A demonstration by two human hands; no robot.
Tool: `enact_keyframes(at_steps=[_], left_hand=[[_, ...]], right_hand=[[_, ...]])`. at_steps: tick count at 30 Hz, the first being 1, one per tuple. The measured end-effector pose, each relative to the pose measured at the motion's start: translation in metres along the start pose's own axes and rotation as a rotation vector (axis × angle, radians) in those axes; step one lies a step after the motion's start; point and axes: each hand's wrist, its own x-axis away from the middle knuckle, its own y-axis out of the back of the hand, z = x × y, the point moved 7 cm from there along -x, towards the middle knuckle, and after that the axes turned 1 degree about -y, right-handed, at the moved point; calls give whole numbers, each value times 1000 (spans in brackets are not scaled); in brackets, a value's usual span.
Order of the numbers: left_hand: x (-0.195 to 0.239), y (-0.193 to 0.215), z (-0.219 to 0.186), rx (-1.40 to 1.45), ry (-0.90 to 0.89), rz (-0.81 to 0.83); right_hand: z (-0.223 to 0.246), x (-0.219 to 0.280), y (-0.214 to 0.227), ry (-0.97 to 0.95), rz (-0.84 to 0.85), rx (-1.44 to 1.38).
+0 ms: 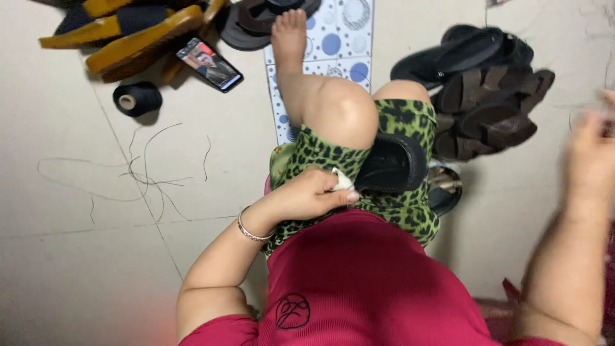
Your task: The person sits on the floor and sews a black sandal using a needle and thread. They repeatedly insert the needle through the sandal strap and pull the thread to secure the stitching.
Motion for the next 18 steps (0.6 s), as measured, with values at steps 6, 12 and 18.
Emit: enact_keyframes(at_steps=[6, 12, 18], left_hand=[[-10, 21, -74, 559, -428, -107], [5, 65, -39, 1156, -510, -246], [-18, 92, 5, 1307, -391, -542]], right_hand=[[197, -13, 44, 164, 335, -795], [222, -19, 77, 214, 625, -1018], [236, -29, 61, -170, 481, -1686]])
